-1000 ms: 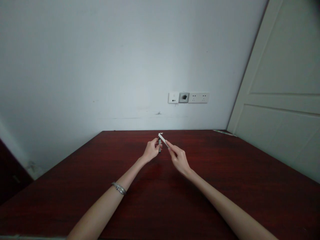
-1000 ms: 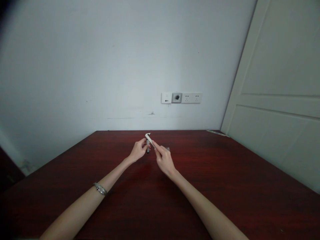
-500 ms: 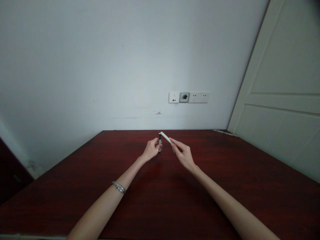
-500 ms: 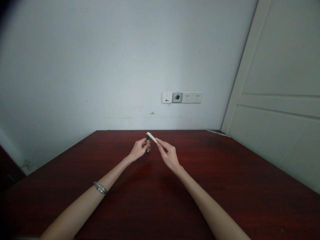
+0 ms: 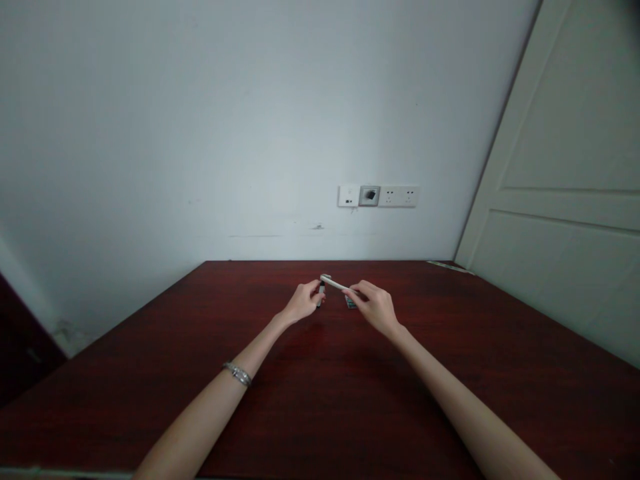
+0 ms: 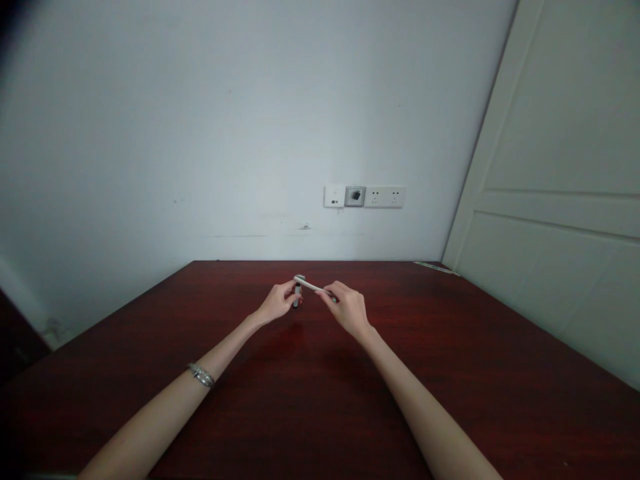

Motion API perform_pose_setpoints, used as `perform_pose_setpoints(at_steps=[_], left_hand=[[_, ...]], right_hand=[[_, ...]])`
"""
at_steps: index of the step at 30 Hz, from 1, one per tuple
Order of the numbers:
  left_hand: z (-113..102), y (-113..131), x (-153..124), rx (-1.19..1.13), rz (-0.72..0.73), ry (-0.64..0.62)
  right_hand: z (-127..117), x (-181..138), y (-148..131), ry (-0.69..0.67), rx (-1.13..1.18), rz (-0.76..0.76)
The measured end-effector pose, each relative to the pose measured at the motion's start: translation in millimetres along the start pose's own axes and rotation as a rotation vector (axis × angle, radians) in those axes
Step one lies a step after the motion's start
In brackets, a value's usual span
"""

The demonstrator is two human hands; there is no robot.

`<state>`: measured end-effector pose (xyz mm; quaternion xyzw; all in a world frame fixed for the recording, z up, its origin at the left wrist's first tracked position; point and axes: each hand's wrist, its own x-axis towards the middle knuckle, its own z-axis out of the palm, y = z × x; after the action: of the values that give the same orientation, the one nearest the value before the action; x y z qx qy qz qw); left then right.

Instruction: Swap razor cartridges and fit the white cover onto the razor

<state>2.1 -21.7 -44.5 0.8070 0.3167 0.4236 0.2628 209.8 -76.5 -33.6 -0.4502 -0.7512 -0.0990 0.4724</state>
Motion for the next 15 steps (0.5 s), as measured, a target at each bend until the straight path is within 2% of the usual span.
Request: perform_pose_setpoints(at_steps=[5,11,15], left_hand=[[2,-1,0,0.005,-0.01,-0.012],[4,2,0,0.036,0.009,0.003],[5,3,0,-0.033,-0.013,-0.021]], right_hand=[[-3,3,11,0.023,0.005,0.036],[1,0,0,-0.012,0.047,0.037],[4,-1,8,-0.014,0.068,0.1]])
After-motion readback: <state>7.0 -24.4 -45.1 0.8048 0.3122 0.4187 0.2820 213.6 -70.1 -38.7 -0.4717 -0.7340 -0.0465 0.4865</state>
